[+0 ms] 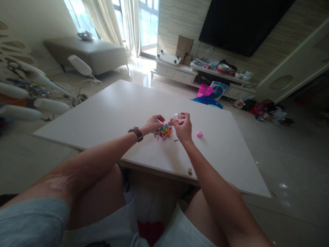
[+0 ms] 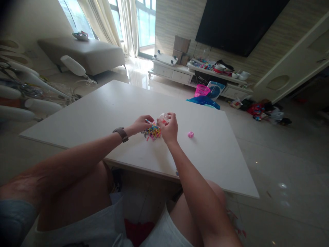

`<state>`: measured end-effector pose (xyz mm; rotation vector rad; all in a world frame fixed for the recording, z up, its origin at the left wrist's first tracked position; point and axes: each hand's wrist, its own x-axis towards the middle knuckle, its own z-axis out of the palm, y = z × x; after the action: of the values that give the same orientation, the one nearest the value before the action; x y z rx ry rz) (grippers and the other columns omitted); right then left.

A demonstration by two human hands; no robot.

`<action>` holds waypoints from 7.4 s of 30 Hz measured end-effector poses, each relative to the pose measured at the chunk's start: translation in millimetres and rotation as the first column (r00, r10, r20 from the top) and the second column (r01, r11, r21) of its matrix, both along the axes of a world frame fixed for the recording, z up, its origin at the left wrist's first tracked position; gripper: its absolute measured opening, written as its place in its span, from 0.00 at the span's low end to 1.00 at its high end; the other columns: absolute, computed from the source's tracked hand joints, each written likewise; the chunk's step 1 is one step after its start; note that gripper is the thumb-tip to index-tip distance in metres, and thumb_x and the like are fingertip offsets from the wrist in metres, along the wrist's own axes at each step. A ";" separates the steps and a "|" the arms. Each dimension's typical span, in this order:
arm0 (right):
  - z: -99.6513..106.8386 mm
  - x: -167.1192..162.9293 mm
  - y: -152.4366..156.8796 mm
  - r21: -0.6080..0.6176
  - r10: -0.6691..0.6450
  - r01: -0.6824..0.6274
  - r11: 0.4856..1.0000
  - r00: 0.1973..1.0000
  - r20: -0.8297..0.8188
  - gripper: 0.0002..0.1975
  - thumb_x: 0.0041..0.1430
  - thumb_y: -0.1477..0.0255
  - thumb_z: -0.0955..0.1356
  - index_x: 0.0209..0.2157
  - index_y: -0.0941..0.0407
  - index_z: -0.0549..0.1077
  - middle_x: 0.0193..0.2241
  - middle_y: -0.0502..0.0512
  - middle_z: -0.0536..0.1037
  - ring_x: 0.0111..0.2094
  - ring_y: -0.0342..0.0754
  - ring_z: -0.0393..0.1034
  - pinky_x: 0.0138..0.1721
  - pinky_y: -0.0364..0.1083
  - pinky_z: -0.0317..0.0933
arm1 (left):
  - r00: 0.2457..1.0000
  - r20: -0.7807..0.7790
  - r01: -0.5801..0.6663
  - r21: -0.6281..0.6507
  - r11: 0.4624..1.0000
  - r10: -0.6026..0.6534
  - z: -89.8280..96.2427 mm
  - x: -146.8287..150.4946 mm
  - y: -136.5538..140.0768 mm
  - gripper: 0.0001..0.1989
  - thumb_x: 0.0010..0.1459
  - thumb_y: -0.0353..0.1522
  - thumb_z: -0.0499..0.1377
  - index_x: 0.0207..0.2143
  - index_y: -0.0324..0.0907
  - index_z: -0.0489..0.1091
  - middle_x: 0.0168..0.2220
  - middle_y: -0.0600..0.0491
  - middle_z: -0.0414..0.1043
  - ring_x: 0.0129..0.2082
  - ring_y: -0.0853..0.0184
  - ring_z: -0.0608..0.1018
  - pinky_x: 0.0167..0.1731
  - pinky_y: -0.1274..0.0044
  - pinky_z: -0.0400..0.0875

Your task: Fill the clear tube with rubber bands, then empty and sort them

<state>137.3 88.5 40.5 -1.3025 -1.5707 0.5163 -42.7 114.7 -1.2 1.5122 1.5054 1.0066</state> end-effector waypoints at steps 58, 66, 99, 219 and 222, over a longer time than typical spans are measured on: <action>-17.7 6.1 27.2 -0.178 -0.021 -0.091 0.980 0.837 -0.546 0.22 0.57 0.52 0.69 0.43 0.50 0.60 0.42 0.51 0.72 0.34 0.44 0.77 0.36 0.45 0.73 | 0.819 0.571 0.095 -0.036 0.995 -0.058 8.1 2.0 2.5 0.18 0.52 0.44 0.67 0.41 0.44 0.75 0.48 0.48 0.76 0.47 0.64 0.77 0.36 0.78 0.73; -15.9 2.4 23.8 -0.272 -0.083 -0.152 0.950 0.717 -0.692 0.22 0.55 0.55 0.72 0.40 0.50 0.59 0.35 0.47 0.75 0.27 0.43 0.77 0.34 0.45 0.75 | 0.736 0.630 0.351 -0.043 0.935 -0.248 10.9 3.3 -5.2 0.22 0.54 0.49 0.67 0.46 0.47 0.76 0.53 0.46 0.74 0.46 0.64 0.79 0.38 0.77 0.75; -9.8 -4.1 14.0 -0.354 -0.148 -0.207 0.912 0.638 -0.756 0.24 0.51 0.60 0.77 0.37 0.52 0.60 0.28 0.44 0.75 0.24 0.40 0.75 0.27 0.38 0.70 | 0.725 0.681 0.244 -0.106 0.964 -0.109 12.5 4.2 -2.9 0.21 0.51 0.45 0.71 0.41 0.40 0.76 0.43 0.48 0.77 0.35 0.69 0.81 0.34 0.79 0.73; -16.0 -5.4 15.0 -0.321 -0.111 -0.140 0.936 0.751 -0.651 0.27 0.48 0.53 0.76 0.37 0.51 0.59 0.29 0.42 0.72 0.23 0.40 0.74 0.27 0.40 0.69 | 0.694 0.710 0.340 -0.182 0.923 -0.116 7.3 1.3 -2.3 0.19 0.59 0.45 0.66 0.44 0.42 0.71 0.35 0.50 0.79 0.24 0.73 0.79 0.25 0.82 0.72; -18.8 -5.6 15.6 -0.286 -0.098 -0.098 0.953 0.795 -0.599 0.27 0.47 0.53 0.76 0.37 0.51 0.60 0.31 0.42 0.71 0.25 0.40 0.74 0.29 0.41 0.69 | 0.703 0.709 0.291 -0.223 0.930 -0.050 8.3 4.2 -3.9 0.20 0.56 0.44 0.69 0.43 0.42 0.70 0.36 0.51 0.78 0.24 0.74 0.78 0.26 0.82 0.71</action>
<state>131.7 104.1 21.7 -1.1875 -0.9658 1.0958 -38.5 110.8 7.1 0.8577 0.8943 0.9999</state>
